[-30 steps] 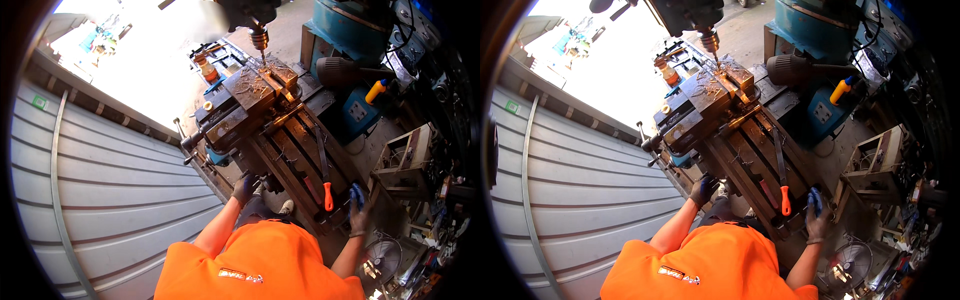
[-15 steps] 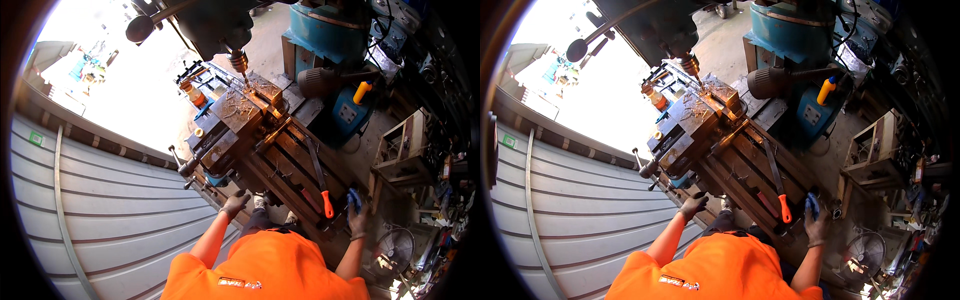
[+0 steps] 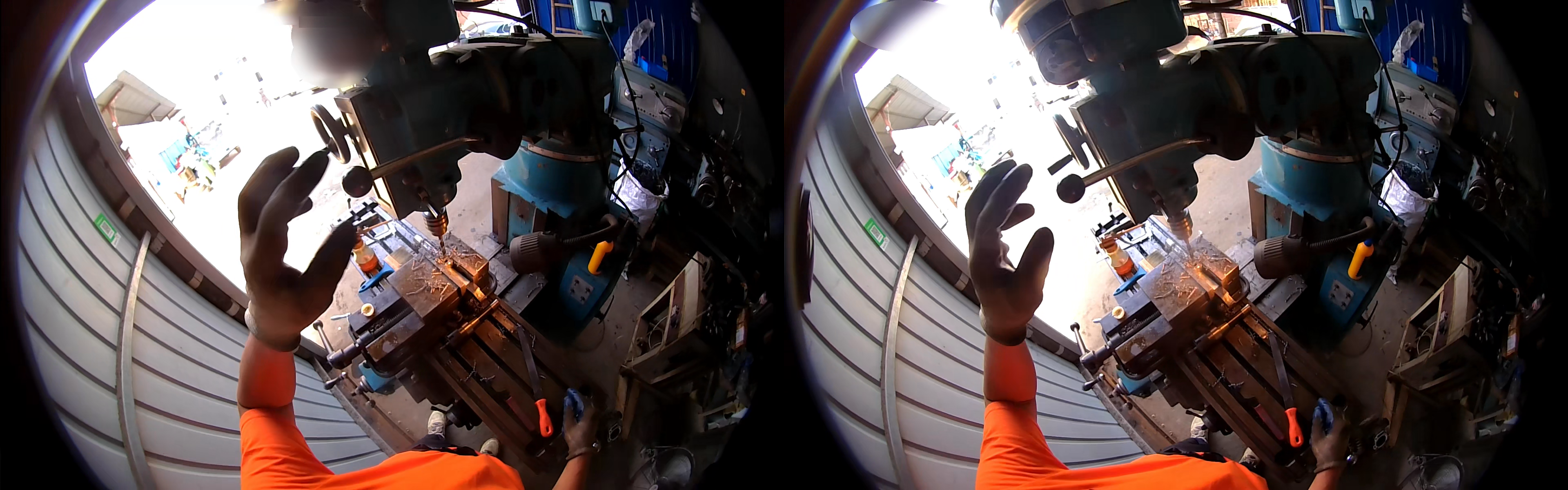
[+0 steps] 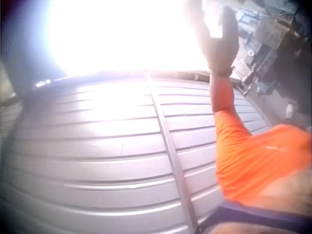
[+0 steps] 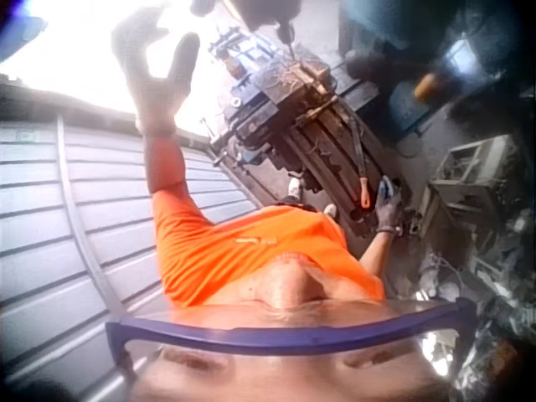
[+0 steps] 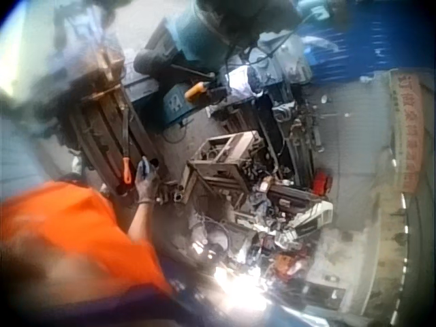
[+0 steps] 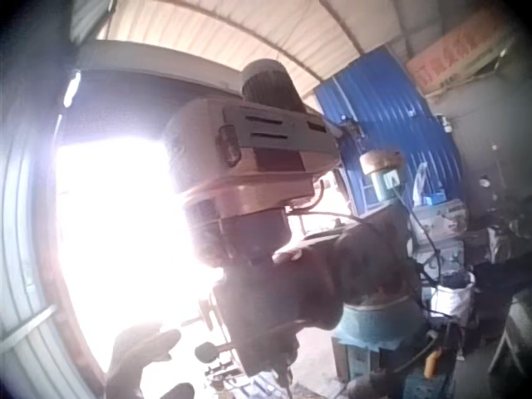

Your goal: The person operates a drill press to machine a metal workpiece. They repeatedly lower the drill to cut the metal, then raise it to clear chips and reposition the workpiece using a wrench and caliper. The person also briefly walks to a nearby table to retrieve a cylindrical metal part before returning to the drill press.

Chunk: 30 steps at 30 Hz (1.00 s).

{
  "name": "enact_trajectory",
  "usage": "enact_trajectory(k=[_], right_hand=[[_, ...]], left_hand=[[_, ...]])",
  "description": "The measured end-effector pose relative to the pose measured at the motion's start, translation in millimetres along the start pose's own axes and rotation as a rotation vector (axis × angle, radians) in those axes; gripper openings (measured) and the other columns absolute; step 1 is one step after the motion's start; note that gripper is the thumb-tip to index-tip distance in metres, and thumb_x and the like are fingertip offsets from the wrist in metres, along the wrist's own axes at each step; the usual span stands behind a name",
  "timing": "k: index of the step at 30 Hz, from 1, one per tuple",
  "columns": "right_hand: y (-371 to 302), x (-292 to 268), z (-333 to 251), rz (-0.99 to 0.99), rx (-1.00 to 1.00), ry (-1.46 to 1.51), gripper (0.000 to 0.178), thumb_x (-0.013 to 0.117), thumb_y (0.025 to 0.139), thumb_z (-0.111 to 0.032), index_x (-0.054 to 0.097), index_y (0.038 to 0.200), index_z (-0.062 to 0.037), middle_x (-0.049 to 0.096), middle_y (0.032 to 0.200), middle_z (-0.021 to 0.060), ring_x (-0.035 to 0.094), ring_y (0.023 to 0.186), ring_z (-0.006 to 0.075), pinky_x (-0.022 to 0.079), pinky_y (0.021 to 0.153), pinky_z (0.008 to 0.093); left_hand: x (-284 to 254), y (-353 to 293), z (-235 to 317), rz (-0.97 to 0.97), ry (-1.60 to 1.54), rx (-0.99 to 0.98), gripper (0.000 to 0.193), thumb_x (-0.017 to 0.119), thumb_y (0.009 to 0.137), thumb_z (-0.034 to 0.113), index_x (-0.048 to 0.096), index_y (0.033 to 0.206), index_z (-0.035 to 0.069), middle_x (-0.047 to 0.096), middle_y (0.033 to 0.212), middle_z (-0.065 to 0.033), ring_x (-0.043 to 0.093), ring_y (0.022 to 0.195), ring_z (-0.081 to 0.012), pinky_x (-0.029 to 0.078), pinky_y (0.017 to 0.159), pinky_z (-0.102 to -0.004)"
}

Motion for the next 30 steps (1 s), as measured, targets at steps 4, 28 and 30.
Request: enact_trajectory(k=[4,28,30], right_hand=[[-0.1,3.1,-10.6,-0.011,-0.031,-0.024,0.029,0.06,0.095,-0.013,0.066,0.116,0.006,0.071,0.108,0.0204,0.071,0.1,0.0288,0.054,0.089,0.0354],[-14.8,25.0,-22.5,0.003,-0.109,-0.144,0.023,0.063,0.092,-0.011,0.067,0.11,0.0037,0.069,0.097,0.0211,0.068,0.089,0.0386,0.054,0.077,0.042],[-11.5,24.6,-21.7,0.006,-0.13,-0.149,0.023,0.064,0.091,-0.01,0.067,0.11,0.003,0.07,0.097,0.0208,0.068,0.089,0.0389,0.054,0.078,0.0427]], left_hand=[[34.9,20.0,-17.1,-0.17,0.032,-0.114,0.04,0.071,0.089,0.007,0.063,0.128,0.006,0.067,0.117,-0.0134,0.07,0.09,-0.0164,0.055,0.069,-0.0276],[149.0,-103.1,-4.2,-0.274,-0.278,-0.584,0.02,0.066,0.095,0.014,0.06,0.111,0.002,0.066,0.08,-0.0168,0.067,0.068,-0.0306,0.052,0.062,-0.0358],[150.4,-103.9,-2.5,-0.298,-0.197,-0.479,0.025,0.062,0.1,0.014,0.062,0.121,0.001,0.07,0.086,-0.0069,0.061,0.067,-0.0057,0.051,0.06,-0.0244]])
Point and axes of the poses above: each hand's wrist, its own y-axis towards the middle knuckle, its own x-axis out of the palm, z = x × y, the point moved 3 cm from there along y, towards the middle knuckle
